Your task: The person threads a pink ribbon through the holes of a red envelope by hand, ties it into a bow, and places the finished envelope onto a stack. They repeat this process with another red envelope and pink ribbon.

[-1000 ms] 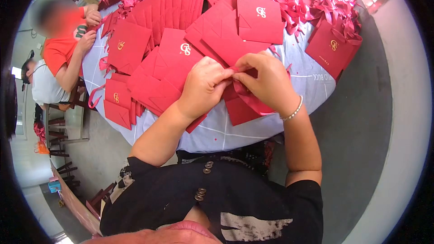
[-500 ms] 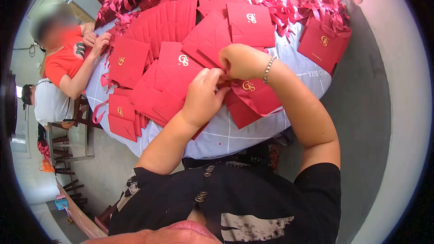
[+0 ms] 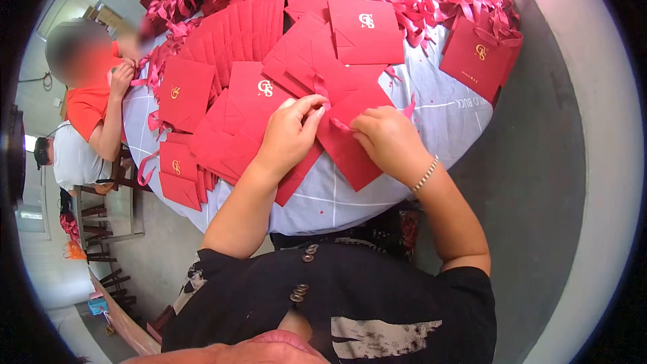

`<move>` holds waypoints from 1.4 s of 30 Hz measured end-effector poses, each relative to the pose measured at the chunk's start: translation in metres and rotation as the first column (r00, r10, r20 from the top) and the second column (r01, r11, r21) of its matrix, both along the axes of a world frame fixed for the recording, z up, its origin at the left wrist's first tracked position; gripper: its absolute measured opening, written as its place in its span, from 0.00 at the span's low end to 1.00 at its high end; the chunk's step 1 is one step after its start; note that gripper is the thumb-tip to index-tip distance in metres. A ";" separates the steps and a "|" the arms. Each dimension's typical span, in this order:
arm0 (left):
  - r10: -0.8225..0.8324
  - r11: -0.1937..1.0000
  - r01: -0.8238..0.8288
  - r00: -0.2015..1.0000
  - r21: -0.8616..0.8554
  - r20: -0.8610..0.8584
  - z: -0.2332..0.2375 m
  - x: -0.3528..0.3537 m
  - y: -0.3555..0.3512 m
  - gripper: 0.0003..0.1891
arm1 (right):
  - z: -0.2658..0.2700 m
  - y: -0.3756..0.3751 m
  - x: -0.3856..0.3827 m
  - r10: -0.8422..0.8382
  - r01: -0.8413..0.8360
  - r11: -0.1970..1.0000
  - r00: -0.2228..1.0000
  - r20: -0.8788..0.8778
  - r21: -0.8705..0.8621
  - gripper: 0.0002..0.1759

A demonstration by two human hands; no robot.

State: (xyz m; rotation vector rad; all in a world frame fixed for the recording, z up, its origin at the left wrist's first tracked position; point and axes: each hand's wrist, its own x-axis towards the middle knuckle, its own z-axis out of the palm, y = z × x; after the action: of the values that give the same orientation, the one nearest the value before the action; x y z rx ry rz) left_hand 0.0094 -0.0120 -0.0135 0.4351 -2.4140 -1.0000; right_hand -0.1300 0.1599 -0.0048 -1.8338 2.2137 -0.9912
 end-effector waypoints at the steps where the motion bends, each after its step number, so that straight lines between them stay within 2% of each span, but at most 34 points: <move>1: -0.001 1.000 0.001 1.000 -0.019 -0.001 -0.004 -0.001 -0.002 0.10 | 0.003 0.011 0.000 -0.017 0.018 0.999 1.000 0.026 -0.041 0.06; 2: -0.001 0.999 0.001 1.000 -0.039 -0.001 -0.008 -0.001 -0.003 0.09 | 0.007 0.021 -0.001 -0.033 0.037 0.996 0.998 0.054 -0.084 0.05; 5: -0.011 0.989 0.007 1.000 -0.146 -0.027 -0.014 -0.001 -0.006 0.08 | 0.015 0.054 -0.014 -0.142 0.144 0.990 0.951 0.273 0.014 0.06; 9: -0.012 0.996 0.010 1.000 -0.085 -0.024 -0.002 -0.006 0.006 0.07 | 0.001 0.071 -0.019 -0.166 0.155 0.986 0.935 0.312 0.062 0.08; 10: -0.070 0.995 0.066 0.997 -0.074 -0.043 0.002 -0.009 0.011 0.07 | -0.004 0.067 -0.014 -0.181 0.140 0.982 0.880 0.438 0.125 0.08; 12: -0.158 0.987 0.157 0.986 -0.028 -0.044 0.008 -0.013 0.022 0.08 | -0.037 0.055 -0.005 -0.097 0.108 0.988 0.991 0.096 -0.112 0.07; 13: -0.206 0.978 0.205 0.978 -0.047 -0.015 0.007 -0.015 0.026 0.08 | -0.040 0.050 0.002 -0.125 0.132 0.977 0.991 0.049 -0.167 0.07; 15: -0.268 0.952 0.276 0.960 -0.132 0.078 0.001 -0.021 0.030 0.11 | -0.035 0.045 0.009 -0.063 0.068 0.981 0.997 0.033 -0.181 0.07; 17: -0.291 0.942 0.310 0.945 -0.124 0.151 -0.004 -0.030 0.034 0.13 | -0.038 0.043 0.010 -0.049 0.050 0.979 0.999 0.012 -0.197 0.06; 18: -0.288 0.942 0.304 0.950 -0.144 0.121 -0.014 -0.036 0.034 0.14 | -0.038 0.041 0.011 -0.053 0.053 0.978 0.999 0.007 -0.204 0.05; 21: -0.276 0.956 0.291 0.938 -0.043 0.211 -0.014 -0.049 0.038 0.15 | -0.036 0.036 0.014 -0.006 0.015 0.962 0.999 0.032 -0.274 0.06; 23: -0.266 0.947 0.307 0.915 -0.094 0.302 -0.018 -0.054 0.035 0.16 | -0.037 0.035 0.016 0.000 0.009 0.950 1.000 0.029 -0.311 0.07; 28: -0.283 0.950 0.308 0.920 -0.054 0.270 -0.017 -0.052 0.039 0.16 | -0.037 0.038 0.017 0.015 -0.002 0.942 0.999 0.038 -0.336 0.08; 30: -0.339 0.941 0.330 0.897 0.080 0.284 -0.013 -0.050 0.036 0.16 | -0.033 0.038 0.016 0.030 -0.010 0.940 0.998 0.055 -0.341 0.08; 33: -0.411 0.890 0.345 0.890 0.297 0.199 -0.017 -0.042 0.022 0.14 | -0.016 0.051 0.011 0.068 0.049 0.944 0.938 0.339 -0.325 0.11; 35: -0.350 0.917 0.307 0.925 0.256 0.145 -0.018 -0.033 0.011 0.15 | -0.002 0.066 0.000 0.031 0.093 0.966 0.886 0.462 -0.243 0.09; 36: -0.397 0.858 0.313 0.907 0.408 0.138 -0.027 -0.030 0.004 0.13 | 0.004 0.073 -0.005 -0.013 0.134 0.973 0.848 0.529 -0.190 0.08; 38: -0.389 0.828 0.257 0.903 0.498 0.180 -0.016 -0.021 0.002 0.11 | 0.007 0.081 -0.015 -0.079 0.131 0.989 0.865 0.496 -0.072 0.07; 39: -0.377 0.856 0.231 0.891 0.462 0.251 -0.008 -0.018 0.004 0.10 | 0.003 0.086 -0.022 -0.063 0.088 0.995 0.895 0.441 -0.037 0.08; 40: -0.390 0.848 0.240 0.886 0.472 0.251 -0.011 -0.017 0.003 0.10 | 0.002 0.091 -0.027 -0.078 0.101 0.995 0.892 0.444 -0.026 0.08; 42: -0.449 0.670 0.309 0.893 0.675 0.036 -0.016 -0.015 0.005 0.10 | 0.004 0.099 -0.034 -0.060 0.035 0.998 0.855 0.515 0.058 0.08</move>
State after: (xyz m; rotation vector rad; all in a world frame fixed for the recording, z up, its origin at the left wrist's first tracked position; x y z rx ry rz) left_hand -0.0061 -0.0073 -0.0294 0.2571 -2.3007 -2.1202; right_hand -0.1639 0.2590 -0.0005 -1.2902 1.9309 -1.2510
